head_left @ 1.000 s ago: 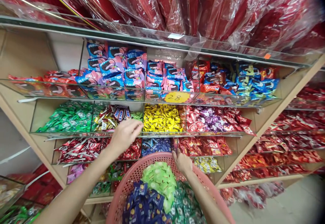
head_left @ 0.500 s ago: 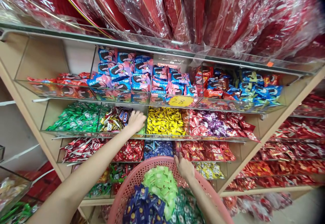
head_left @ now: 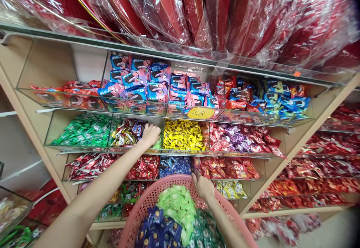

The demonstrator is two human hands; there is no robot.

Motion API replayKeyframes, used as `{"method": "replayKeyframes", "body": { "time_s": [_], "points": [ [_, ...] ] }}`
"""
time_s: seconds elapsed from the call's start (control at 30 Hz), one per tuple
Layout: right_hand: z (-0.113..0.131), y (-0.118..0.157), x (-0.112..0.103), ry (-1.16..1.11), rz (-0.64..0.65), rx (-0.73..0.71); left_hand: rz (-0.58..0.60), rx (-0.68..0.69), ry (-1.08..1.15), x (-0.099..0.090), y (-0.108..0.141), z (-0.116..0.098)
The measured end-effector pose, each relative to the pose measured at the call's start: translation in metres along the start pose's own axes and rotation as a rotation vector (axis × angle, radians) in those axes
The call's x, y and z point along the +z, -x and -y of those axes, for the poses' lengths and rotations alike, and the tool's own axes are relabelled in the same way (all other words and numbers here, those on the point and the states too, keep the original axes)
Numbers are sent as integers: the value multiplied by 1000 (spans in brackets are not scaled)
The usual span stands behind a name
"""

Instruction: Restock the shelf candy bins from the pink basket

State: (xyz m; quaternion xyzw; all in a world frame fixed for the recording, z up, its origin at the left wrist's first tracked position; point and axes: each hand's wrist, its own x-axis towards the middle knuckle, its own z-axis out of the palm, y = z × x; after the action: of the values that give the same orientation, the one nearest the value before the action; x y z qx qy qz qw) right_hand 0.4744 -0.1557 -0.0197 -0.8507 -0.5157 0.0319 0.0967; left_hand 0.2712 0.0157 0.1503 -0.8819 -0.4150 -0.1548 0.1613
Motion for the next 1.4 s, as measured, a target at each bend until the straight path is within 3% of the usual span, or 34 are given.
{"method": "replayKeyframes", "body": {
  "time_s": [0.43,0.77,0.97,1.07,1.13,1.23,1.4],
  "points": [
    [1,1,-2,-5,-1,-15,-32,-34,58,7,0,1],
    [3,3,-11,4,25,2,-126,-169,136,-18,9,11],
    [3,2,-12,9,34,27,-289,-217,220,-55,53,10],
    [2,0,-11,11,29,31,-389,-224,320,-76,87,-4],
    [2,-1,-11,3,26,27,-361,-165,426,-81,106,-18],
    [2,-2,-10,-4,20,18,-210,-10,599,-66,122,-40],
    [4,-2,-10,17,28,19,86,94,704,-2,126,-69]
  ]
}}
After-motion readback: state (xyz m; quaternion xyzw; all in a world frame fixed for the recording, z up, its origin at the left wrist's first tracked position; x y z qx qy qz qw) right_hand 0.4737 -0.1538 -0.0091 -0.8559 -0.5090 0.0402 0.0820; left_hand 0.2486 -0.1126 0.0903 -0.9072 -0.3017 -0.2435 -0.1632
